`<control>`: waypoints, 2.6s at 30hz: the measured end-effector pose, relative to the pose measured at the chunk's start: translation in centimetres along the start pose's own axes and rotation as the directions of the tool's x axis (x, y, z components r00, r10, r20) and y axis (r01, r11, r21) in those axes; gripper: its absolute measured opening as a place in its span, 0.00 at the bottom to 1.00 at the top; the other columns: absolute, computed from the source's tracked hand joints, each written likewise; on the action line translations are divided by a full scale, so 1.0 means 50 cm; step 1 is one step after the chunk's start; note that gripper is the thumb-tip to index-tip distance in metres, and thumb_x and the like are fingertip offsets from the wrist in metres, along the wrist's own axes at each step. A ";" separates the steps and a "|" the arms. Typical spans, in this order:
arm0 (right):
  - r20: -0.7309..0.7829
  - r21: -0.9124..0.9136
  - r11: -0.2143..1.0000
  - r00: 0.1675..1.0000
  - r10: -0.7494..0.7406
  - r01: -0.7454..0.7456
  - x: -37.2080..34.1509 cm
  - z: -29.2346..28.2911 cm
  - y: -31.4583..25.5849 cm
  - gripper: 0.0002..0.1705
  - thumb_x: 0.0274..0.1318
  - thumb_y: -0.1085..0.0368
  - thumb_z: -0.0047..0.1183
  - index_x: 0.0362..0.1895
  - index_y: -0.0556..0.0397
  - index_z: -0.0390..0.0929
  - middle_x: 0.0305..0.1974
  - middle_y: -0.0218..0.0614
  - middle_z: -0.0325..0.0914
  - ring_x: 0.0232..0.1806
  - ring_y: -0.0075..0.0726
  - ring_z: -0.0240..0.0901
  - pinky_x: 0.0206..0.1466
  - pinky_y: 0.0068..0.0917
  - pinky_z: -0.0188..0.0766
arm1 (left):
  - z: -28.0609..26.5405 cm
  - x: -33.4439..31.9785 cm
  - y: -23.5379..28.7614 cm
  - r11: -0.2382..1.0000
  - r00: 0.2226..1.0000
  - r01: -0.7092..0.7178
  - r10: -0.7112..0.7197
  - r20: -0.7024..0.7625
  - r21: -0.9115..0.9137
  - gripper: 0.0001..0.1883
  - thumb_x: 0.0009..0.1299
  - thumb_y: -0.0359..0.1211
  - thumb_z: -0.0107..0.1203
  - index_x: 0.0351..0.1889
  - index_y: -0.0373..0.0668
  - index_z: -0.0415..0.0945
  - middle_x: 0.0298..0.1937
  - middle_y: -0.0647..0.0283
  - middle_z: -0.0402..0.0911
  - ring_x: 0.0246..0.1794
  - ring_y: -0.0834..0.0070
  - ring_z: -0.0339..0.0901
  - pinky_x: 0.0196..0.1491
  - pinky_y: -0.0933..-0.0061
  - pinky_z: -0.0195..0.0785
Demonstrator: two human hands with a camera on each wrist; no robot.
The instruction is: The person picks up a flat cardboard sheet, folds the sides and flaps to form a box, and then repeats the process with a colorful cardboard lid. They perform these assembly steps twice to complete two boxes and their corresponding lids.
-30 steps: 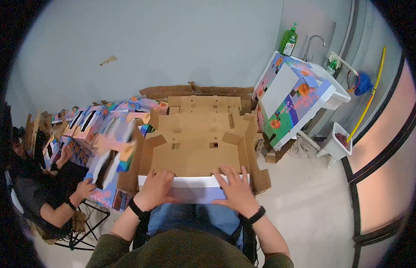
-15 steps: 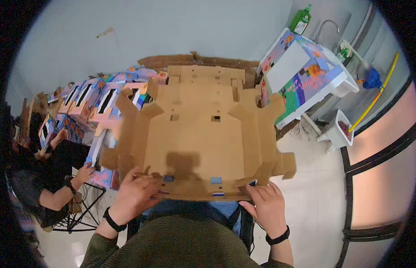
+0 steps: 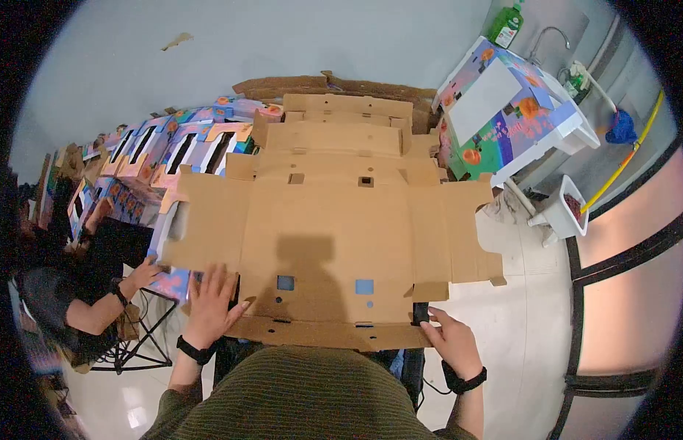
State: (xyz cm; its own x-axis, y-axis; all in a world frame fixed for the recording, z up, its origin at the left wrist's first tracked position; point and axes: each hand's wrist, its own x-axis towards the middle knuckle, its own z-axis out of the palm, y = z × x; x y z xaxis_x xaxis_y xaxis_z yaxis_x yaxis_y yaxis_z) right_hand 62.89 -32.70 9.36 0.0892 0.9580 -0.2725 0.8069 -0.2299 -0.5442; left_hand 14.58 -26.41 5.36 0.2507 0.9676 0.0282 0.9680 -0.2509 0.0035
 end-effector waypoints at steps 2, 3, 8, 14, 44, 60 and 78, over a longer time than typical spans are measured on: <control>-0.047 -0.050 0.998 0.998 -0.030 0.028 0.004 -0.004 0.008 0.23 0.66 0.58 0.57 0.61 0.54 0.76 0.48 0.46 0.85 0.41 0.51 0.85 0.46 0.38 0.81 | 0.039 -0.010 -0.010 0.995 0.998 0.047 -0.042 0.049 -0.091 0.36 0.75 0.59 0.50 0.74 0.48 0.67 0.80 0.46 0.54 0.82 0.45 0.45 0.74 0.27 0.40; -0.067 -0.072 0.997 0.997 -0.043 0.039 0.004 -0.004 0.006 0.22 0.66 0.60 0.57 0.61 0.53 0.76 0.50 0.46 0.85 0.42 0.51 0.85 0.46 0.38 0.80 | 0.051 -0.015 -0.013 0.988 0.995 0.071 -0.061 0.079 -0.134 0.37 0.75 0.59 0.50 0.75 0.48 0.65 0.81 0.46 0.53 0.82 0.44 0.44 0.74 0.27 0.41; -0.394 -0.223 0.947 0.867 -0.304 0.231 0.014 -0.014 -0.041 0.25 0.59 0.64 0.61 0.61 0.55 0.76 0.66 0.47 0.73 0.62 0.57 0.74 0.62 0.44 0.72 | 0.079 -0.020 -0.024 0.961 0.982 0.122 -0.081 0.170 -0.246 0.39 0.75 0.59 0.49 0.78 0.49 0.60 0.84 0.47 0.46 0.84 0.45 0.37 0.74 0.26 0.40; -0.041 -0.182 0.962 0.976 -0.216 0.205 0.034 0.063 0.061 0.25 0.68 0.58 0.53 0.65 0.55 0.76 0.75 0.52 0.62 0.77 0.62 0.55 0.79 0.52 0.51 | 0.086 -0.026 -0.022 0.938 0.967 0.147 -0.069 0.244 -0.314 0.41 0.75 0.59 0.49 0.80 0.49 0.55 0.85 0.45 0.40 0.86 0.46 0.30 0.75 0.26 0.36; 0.403 0.598 0.766 0.914 -0.035 -0.235 0.198 -0.012 0.198 0.28 0.77 0.54 0.48 0.72 0.56 0.67 0.61 0.28 0.76 0.59 0.24 0.69 0.60 0.24 0.68 | 0.053 0.118 -0.288 0.237 0.606 0.735 0.190 0.772 -0.635 0.21 0.78 0.47 0.57 0.53 0.37 0.84 0.38 0.70 0.85 0.35 0.86 0.79 0.39 0.80 0.73; 0.164 0.919 0.374 0.984 -0.073 -0.126 0.344 -0.105 0.111 0.29 0.78 0.56 0.44 0.74 0.59 0.62 0.69 0.37 0.72 0.70 0.35 0.68 0.73 0.34 0.63 | 0.012 0.397 -0.267 0.006 0.851 0.514 -0.128 0.509 -0.858 0.08 0.79 0.32 0.55 0.51 0.43 0.81 0.38 0.74 0.84 0.33 0.87 0.80 0.36 0.82 0.73; 0.034 0.909 0.412 0.978 -0.208 0.056 0.702 -0.201 0.066 0.28 0.78 0.56 0.44 0.75 0.55 0.61 0.69 0.35 0.70 0.71 0.34 0.66 0.72 0.36 0.64 | -0.015 0.705 -0.295 -0.049 0.944 0.201 -0.258 0.207 -0.978 0.13 0.80 0.38 0.54 0.56 0.42 0.80 0.44 0.71 0.85 0.43 0.84 0.81 0.45 0.78 0.75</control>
State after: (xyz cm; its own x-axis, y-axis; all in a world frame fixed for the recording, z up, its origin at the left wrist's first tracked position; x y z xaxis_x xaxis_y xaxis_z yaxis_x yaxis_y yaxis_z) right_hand 74.54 1.88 5.96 -0.1003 0.9784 -0.1805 -0.1938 -0.1972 -0.9610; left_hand 9.14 11.36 7.05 -0.0106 0.9834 -0.1814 -0.0077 0.1813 0.9834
